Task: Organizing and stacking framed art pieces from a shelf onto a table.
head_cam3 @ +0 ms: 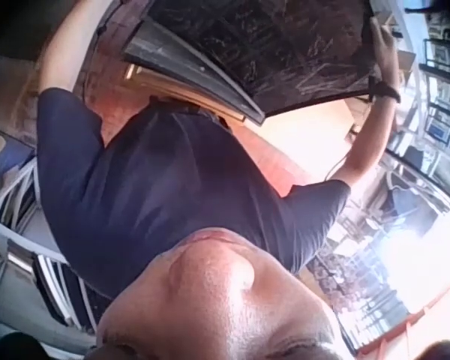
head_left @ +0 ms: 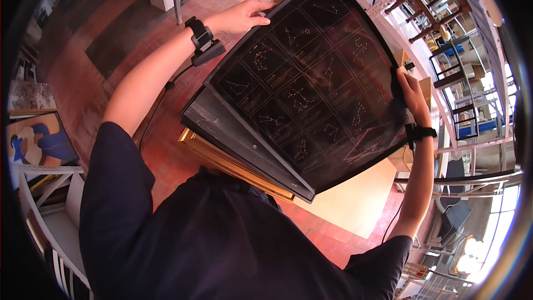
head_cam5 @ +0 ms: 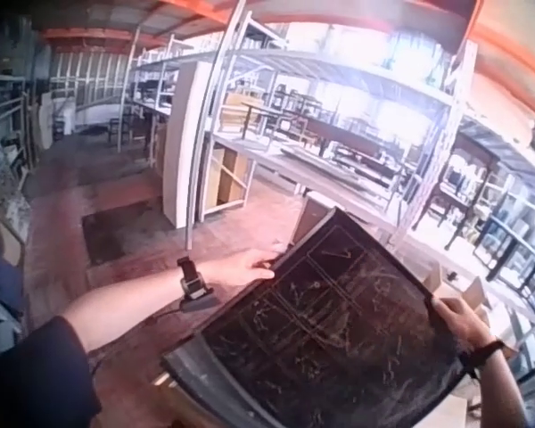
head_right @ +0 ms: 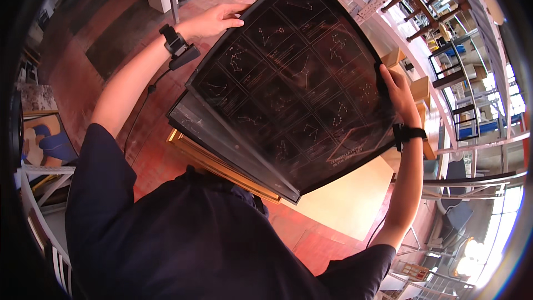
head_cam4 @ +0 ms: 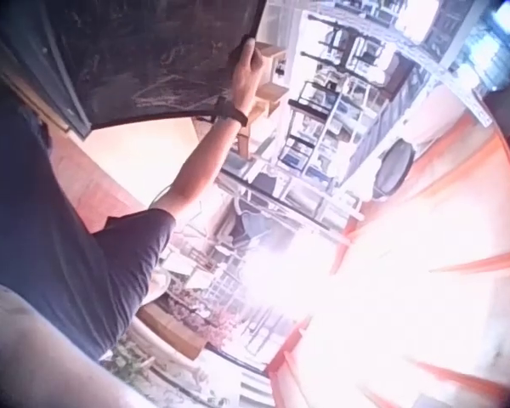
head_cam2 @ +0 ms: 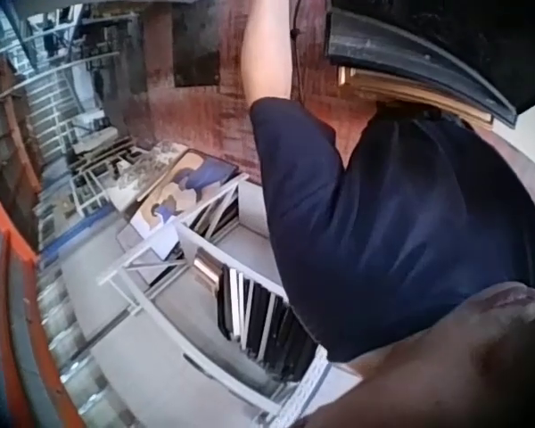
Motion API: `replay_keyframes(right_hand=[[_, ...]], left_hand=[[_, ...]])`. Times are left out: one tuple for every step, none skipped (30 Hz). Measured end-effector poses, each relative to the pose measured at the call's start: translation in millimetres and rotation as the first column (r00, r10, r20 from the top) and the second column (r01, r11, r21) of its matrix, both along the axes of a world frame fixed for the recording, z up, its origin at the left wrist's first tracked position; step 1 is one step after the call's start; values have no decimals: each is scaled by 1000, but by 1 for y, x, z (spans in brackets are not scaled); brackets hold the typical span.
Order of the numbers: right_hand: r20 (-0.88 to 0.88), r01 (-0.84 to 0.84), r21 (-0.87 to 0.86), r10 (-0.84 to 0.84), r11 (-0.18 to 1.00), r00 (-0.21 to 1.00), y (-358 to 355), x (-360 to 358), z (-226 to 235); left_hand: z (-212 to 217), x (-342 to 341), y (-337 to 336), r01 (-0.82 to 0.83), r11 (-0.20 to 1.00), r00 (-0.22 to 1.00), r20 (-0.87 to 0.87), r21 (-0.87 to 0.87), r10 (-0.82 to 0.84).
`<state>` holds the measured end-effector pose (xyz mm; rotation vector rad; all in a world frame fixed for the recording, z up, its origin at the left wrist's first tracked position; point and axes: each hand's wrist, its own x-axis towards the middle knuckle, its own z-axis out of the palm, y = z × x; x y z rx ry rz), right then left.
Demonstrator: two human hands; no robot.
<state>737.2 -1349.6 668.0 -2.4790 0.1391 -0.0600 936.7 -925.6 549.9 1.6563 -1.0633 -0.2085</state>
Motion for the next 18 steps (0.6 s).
replay_keyframes(right_hand=[[-3, -16, -6, 16, 1000, 1000, 15, -2, 11], [25, -24, -69, 26, 997, 999, 29, -8, 19], [56, -17, -135, 25, 991, 998, 38, -16, 23], [59, 0, -140, 8, 990, 998, 42, -19, 24], [70, -2, -161, 13, 987, 997, 45, -20, 23], [83, -5, -183, 21, 983, 996, 47, -21, 24], [84, 19, -189, -4, 982, 996, 45, -24, 22], [92, 40, -231, -19, 972, 996, 46, -24, 22], [101, 45, -272, -18, 961, 995, 50, -24, 24], [102, 42, -282, -14, 958, 995, 53, -24, 26], [114, 64, -309, -30, 949, 993, 55, -26, 29], [125, 86, -340, -46, 937, 991, 57, -32, 32], [104, 74, -324, -43, 943, 994, 62, -35, 36], [99, 66, -333, -35, 941, 994, 70, -42, 43], [128, 49, -379, 0, 924, 992, 82, -50, 51], [156, 35, -424, 35, 905, 987, 92, -57, 59], [174, 53, -423, 23, 904, 984, 96, -63, 67], [190, 76, -424, 7, 903, 982, 101, -70, 74]], left_hand=[[-8, 2, 10, -39, 997, 999, 11, 63, 39], [-9, -6, 18, -37, 997, 999, 6, 63, 37], [-7, -24, 24, -270, 958, 944, 221, 99, 244], [-5, -44, 30, -489, 869, 802, 431, 75, 414], [-8, -64, 38, -544, 839, 799, 321, 25, 509], [-14, -87, 46, -601, 799, 780, 203, -17, 592], [-26, -111, 47, -615, 788, 788, -72, -33, 611], [-38, -136, 51, -637, 770, 732, -342, -38, 589], [-59, -158, 64, -501, 863, 727, -510, 63, 460], [-85, -176, 71, -335, 934, 666, -670, 124, 327], [-100, -199, 65, -295, 949, 577, -771, 110, 269], [-115, -221, 52, -255, 963, 473, -858, 85, 201], [-136, -235, 39, -271, 958, 423, -882, 95, 207], [-149, -245, 25, -281, 953, 377, -901, 111, 216], [-156, -250, 15, -284, 958, 337, -930, 46, 145], [-158, -252, 7, -288, 958, 299, -952, -19, 71], [-156, -250, 0, -276, 960, 308, -950, -37, 52], [-159, -248, -6, -276, 960, 305, -951, -45, 43]])
